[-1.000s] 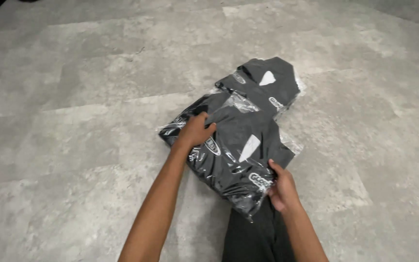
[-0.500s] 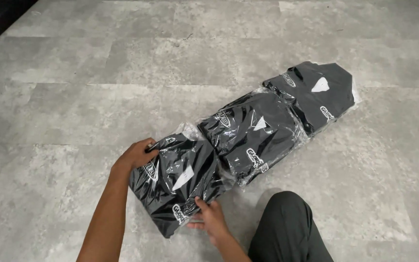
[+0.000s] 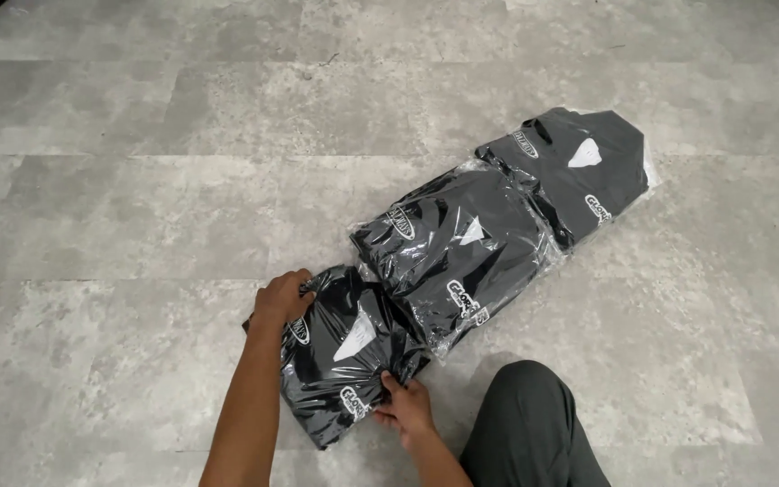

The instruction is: The person sits on the floor and folds black polo shirts. They place each folded shirt into a clear plastic bag, smooth the packaging, and stack the wrapped items on the floor.

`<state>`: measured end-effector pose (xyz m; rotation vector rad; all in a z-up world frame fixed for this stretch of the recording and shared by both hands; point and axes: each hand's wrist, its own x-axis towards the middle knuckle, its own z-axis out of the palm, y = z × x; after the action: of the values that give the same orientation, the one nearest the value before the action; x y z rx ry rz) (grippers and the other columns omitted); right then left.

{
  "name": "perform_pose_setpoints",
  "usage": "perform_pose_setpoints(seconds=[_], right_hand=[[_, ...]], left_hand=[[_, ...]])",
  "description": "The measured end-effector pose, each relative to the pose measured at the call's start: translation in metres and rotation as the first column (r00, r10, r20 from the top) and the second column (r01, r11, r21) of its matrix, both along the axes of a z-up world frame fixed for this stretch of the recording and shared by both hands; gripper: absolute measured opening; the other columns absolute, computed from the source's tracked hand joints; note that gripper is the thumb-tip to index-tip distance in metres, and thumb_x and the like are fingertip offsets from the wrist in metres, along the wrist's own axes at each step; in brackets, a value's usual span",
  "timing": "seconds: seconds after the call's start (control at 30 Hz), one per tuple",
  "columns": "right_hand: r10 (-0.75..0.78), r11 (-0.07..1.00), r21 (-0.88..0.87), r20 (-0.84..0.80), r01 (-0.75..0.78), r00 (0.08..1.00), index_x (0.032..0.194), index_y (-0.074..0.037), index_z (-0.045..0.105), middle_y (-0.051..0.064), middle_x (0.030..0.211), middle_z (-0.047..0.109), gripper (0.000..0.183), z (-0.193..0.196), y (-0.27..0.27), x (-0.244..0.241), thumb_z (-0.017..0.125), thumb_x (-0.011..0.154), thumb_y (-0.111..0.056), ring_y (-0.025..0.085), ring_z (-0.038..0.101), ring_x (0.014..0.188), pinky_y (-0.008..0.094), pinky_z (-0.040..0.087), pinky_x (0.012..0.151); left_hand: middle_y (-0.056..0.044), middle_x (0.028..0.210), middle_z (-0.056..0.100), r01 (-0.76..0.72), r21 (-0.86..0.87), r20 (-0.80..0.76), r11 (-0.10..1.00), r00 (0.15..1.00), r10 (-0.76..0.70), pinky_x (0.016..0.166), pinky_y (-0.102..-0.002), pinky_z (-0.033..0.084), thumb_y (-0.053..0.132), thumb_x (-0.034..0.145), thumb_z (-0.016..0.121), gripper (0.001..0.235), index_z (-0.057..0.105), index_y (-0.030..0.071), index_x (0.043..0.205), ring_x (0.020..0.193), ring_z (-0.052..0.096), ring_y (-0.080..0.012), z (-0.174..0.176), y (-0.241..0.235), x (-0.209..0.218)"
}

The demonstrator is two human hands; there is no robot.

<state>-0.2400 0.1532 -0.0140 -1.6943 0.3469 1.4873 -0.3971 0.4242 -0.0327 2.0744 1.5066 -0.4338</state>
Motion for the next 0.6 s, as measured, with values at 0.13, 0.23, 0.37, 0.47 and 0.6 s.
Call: perform_pose_setpoints(seconds=[0.13, 0.23, 0.37, 0.47, 0.6], right_hand=[[-0.018, 1.0, -0.01, -0.006, 0.018, 1.0, 0.115, -0.003, 0.059, 0.017, 0.099, 0.071, 0.031, 0.007, 0.003, 0.006, 0.076, 0.099, -0.024, 0.026, 0.065, 0.074, 0.041, 0.065, 0.068], [-0.028, 1.0, 0.003, -0.006, 0.028, 1.0, 0.12, -0.005, 0.064, 0.018, 0.111, 0.075, 0.032, 0.01, 0.007, 0.01, 0.077, 0.097, -0.022, 0.025, 0.064, 0.07, 0.037, 0.062, 0.063], [-0.048, 0.998, -0.036, 0.012, 0.049, 0.999, 0.143, -0.004, 0.049, 0.021, 0.125, 0.068, 0.06, 0.0, 0.013, 0.019, 0.079, 0.094, -0.022, 0.027, 0.066, 0.075, 0.037, 0.064, 0.064], [-0.082, 0.996, -0.041, 0.02, 0.082, 0.996, 0.135, -0.004, 0.05, 0.02, 0.113, 0.068, 0.055, -0.008, 0.014, 0.024, 0.081, 0.093, -0.021, 0.027, 0.064, 0.071, 0.038, 0.064, 0.062], [-0.12, 0.991, -0.052, 0.024, 0.121, 0.992, 0.11, -0.001, 0.057, 0.021, 0.088, 0.068, 0.037, -0.017, 0.024, 0.037, 0.083, 0.093, -0.02, 0.026, 0.062, 0.061, 0.037, 0.061, 0.052]], left_hand=[[-0.001, 0.153, 0.056, -0.027, -0.019, -0.035, 0.999, 0.999, 0.026, 0.11, -0.06, 0.044, 0.046, 0.103, 0.057, 0.048, 0.051, 0.032, 0.149, 0.138, 0.054, -0.0311, 0.004, -0.005, 0.004], [0.0, 0.146, 0.061, -0.037, 0.071, 0.041, 0.997, 0.999, 0.034, 0.102, -0.062, 0.048, 0.045, 0.1, 0.06, 0.044, 0.057, 0.03, 0.142, 0.131, 0.059, -0.0319, -0.007, -0.006, 0.002], [-0.002, 0.14, 0.064, -0.042, 0.115, 0.06, 0.993, 0.998, 0.035, 0.101, -0.063, 0.046, 0.041, 0.102, 0.06, 0.039, 0.059, 0.031, 0.139, 0.129, 0.058, -0.0324, -0.013, -0.006, 0.013], [-0.003, 0.141, 0.063, -0.024, 0.12, 0.05, 0.992, 0.999, 0.018, 0.102, -0.062, 0.046, 0.04, 0.102, 0.06, 0.041, 0.058, 0.031, 0.142, 0.13, 0.056, -0.0322, -0.011, -0.005, 0.027], [-0.001, 0.144, 0.061, -0.017, 0.103, 0.023, 0.994, 1.0, 0.014, 0.104, -0.06, 0.046, 0.039, 0.103, 0.061, 0.04, 0.057, 0.029, 0.142, 0.131, 0.056, -0.0318, -0.006, 0.004, 0.046]])
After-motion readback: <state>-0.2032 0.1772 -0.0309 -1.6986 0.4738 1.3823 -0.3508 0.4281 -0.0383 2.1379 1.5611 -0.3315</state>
